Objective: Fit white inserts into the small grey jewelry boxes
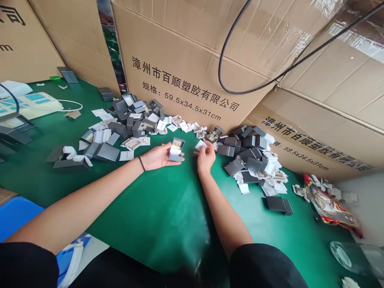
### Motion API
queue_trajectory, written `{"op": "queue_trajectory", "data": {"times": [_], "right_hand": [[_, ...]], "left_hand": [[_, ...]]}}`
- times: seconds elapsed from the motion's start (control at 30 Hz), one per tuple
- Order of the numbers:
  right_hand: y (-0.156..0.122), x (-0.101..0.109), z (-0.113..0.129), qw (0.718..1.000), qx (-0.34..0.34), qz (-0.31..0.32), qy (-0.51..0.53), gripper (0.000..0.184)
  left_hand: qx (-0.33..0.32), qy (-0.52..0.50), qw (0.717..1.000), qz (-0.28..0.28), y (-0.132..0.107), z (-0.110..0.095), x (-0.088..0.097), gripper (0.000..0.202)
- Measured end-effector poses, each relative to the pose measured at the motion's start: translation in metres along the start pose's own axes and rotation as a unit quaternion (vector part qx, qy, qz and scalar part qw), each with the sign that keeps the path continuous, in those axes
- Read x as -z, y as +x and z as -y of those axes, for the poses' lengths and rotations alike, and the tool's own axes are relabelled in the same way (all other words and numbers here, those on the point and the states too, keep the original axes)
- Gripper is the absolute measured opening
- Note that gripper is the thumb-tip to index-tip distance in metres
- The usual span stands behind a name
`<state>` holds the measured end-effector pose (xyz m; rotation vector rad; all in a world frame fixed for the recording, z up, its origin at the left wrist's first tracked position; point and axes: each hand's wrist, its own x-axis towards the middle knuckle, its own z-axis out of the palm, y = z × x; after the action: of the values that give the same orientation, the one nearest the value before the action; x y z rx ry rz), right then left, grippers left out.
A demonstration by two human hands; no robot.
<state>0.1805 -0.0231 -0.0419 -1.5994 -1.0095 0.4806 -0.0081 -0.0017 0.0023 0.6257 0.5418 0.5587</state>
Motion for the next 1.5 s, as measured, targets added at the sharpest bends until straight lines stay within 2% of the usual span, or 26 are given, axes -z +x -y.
{"op": "queue_trajectory", "data": {"times": [0.2, 0.27, 0.4, 0.47, 0.57, 0.63, 0.7, 0.77, 0.83, 0.87, 0.93, 1.33, 1.5], "right_hand": [[0.0, -0.003, 0.003, 1.0, -0.006, 0.022, 0.008, 0.069], [0.001, 0.003, 0.004, 0.996, -0.021, 0.067, 0.059, 0.076], [0.009, 0.02, 0.007, 0.97, -0.054, 0.208, 0.11, 0.09], [0.014, 0.026, 0.014, 0.969, -0.044, 0.219, 0.104, 0.087], [0.017, 0.027, 0.032, 0.971, 0.068, 0.219, 0.067, 0.074], [0.016, 0.026, 0.042, 0.961, 0.175, 0.213, 0.006, 0.065], [0.014, 0.023, 0.046, 0.944, 0.265, 0.178, -0.084, 0.055], [0.014, 0.02, 0.042, 0.909, 0.358, 0.145, -0.156, 0.048], [0.015, 0.019, 0.035, 0.859, 0.448, 0.145, -0.2, 0.045], [0.016, 0.019, 0.031, 0.844, 0.471, 0.145, -0.213, 0.045], [0.017, 0.019, 0.026, 0.839, 0.469, 0.138, -0.238, 0.046], [0.015, 0.018, 0.022, 0.871, 0.406, 0.111, -0.252, 0.048], [0.02, 0.017, 0.018, 0.857, 0.434, 0.097, -0.261, 0.035]], "left_hand": [[0.003, 0.044, 0.999, -0.019, 0.002, -0.002, -0.001, 0.033], [0.011, 0.043, 0.999, -0.012, 0.003, -0.002, -0.001, 0.033], [0.023, 0.024, 0.999, -0.026, 0.006, -0.002, 0.0, 0.027], [0.022, 0.013, 0.999, -0.038, 0.006, -0.003, 0.001, 0.026], [0.02, 0.007, 0.999, -0.046, 0.006, -0.003, 0.002, 0.025], [0.021, 0.004, 0.999, -0.044, 0.007, -0.002, 0.003, 0.025], [0.024, 0.006, 0.999, -0.046, 0.008, -0.002, 0.003, 0.025], [0.026, 0.009, 0.998, -0.052, 0.009, -0.002, 0.003, 0.024], [0.025, 0.013, 0.998, -0.054, 0.01, -0.002, 0.001, 0.019], [0.026, 0.016, 0.998, -0.055, 0.011, -0.002, 0.0, 0.016], [0.026, 0.03, 0.998, -0.057, 0.011, -0.002, -0.002, 0.013], [0.018, 0.078, 0.995, -0.059, 0.012, -0.002, -0.005, 0.019], [0.018, 0.05, 0.997, -0.061, 0.012, -0.001, -0.003, 0.017]]}}
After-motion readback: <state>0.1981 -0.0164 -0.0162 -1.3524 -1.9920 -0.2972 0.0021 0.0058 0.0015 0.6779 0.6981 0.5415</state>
